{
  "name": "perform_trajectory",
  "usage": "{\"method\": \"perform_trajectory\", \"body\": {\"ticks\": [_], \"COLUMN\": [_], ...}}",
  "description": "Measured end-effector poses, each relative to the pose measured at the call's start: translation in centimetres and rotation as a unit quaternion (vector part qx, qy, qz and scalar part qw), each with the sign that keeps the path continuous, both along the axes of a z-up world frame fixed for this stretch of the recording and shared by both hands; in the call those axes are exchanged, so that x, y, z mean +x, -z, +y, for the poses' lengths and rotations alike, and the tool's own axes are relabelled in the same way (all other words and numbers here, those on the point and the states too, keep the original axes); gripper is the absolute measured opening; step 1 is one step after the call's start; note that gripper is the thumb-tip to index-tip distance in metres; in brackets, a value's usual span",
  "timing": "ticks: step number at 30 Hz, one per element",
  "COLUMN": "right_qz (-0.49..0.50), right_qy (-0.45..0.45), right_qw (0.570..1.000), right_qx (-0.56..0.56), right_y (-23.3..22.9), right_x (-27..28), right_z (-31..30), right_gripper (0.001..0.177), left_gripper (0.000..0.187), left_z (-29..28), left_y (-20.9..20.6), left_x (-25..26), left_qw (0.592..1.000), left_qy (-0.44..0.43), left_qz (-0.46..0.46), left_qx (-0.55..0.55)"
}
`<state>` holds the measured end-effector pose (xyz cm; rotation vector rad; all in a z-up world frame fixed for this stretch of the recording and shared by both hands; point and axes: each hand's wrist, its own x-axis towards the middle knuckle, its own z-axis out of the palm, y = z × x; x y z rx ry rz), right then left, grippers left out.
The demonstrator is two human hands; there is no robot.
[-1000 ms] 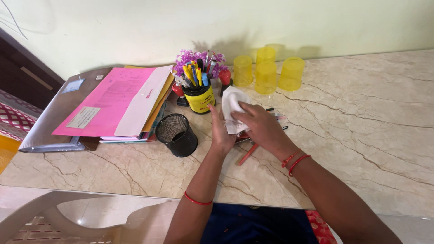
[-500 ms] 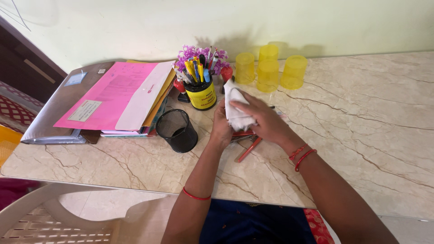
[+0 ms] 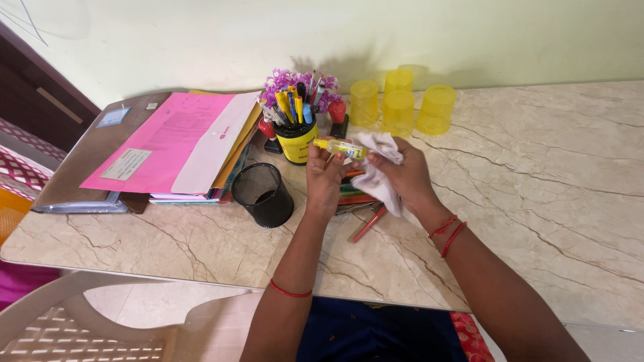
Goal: The person cleans various stationery items on a table using a white cloth. They wipe pens, pencils, and a glue stick individually, then clean a black mesh pen holder before placing the items back inside.
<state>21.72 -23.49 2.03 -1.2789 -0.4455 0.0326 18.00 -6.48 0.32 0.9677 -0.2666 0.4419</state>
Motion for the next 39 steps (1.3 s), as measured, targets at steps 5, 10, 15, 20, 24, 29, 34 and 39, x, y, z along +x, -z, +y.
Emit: {"method": "perform_trajectory", "body": {"ticks": [5, 10, 15, 20, 24, 29, 34, 39], "right_qz": [0.089, -0.110, -0.206, -0.221, -0.037, 0.066, -0.123, -0.457], "right_qy": [-0.004, 0.110, 0.082, 0.085, 0.033, -0.002, 0.076, 0.048], "right_qw": [0.995, 0.982, 0.962, 0.960, 0.999, 0.992, 0.989, 0.819], "right_qx": [0.046, -0.103, -0.157, -0.146, -0.020, 0.108, -0.026, -0.345], "right_y": [0.1, -0.9, -1.2, 0.6, 1.2, 0.6, -0.2, -2.1], "right_x": [-0.3, -0.3, -0.6, 0.9, 1.9, 1.3, 0.1, -2.7], "right_z": [0.7, -0.8, -0.6, -1.3, -1.1, -1.5, -0.6, 0.9], "right_gripper": [0.027, 0.022, 0.035, 0.014, 0.012, 0.019, 0.037, 0.077], "left_gripper": [0.036, 0.033, 0.027, 0.028, 0.024, 0.024, 0.033, 0.029], "left_z": [-0.7, -1.1, -1.6, -2.0, -1.1, -0.6, -1.0, -0.3], "left_y": [0.5, 1.6, 0.8, 0.7, 0.6, 0.3, 1.0, 3.7], "left_x": [0.0, 0.7, -0.1, -0.5, -0.2, -0.7, 0.4, 1.7], "left_qw": [0.996, 0.985, 0.946, 0.929, 0.971, 0.980, 0.983, 0.991], "left_qy": [-0.014, -0.070, -0.081, -0.082, 0.035, 0.124, 0.073, 0.039], "left_qz": [-0.050, -0.067, 0.034, 0.019, 0.086, 0.127, 0.166, 0.130], "left_qx": [0.078, 0.142, 0.313, 0.360, 0.218, 0.092, 0.040, -0.019]}}
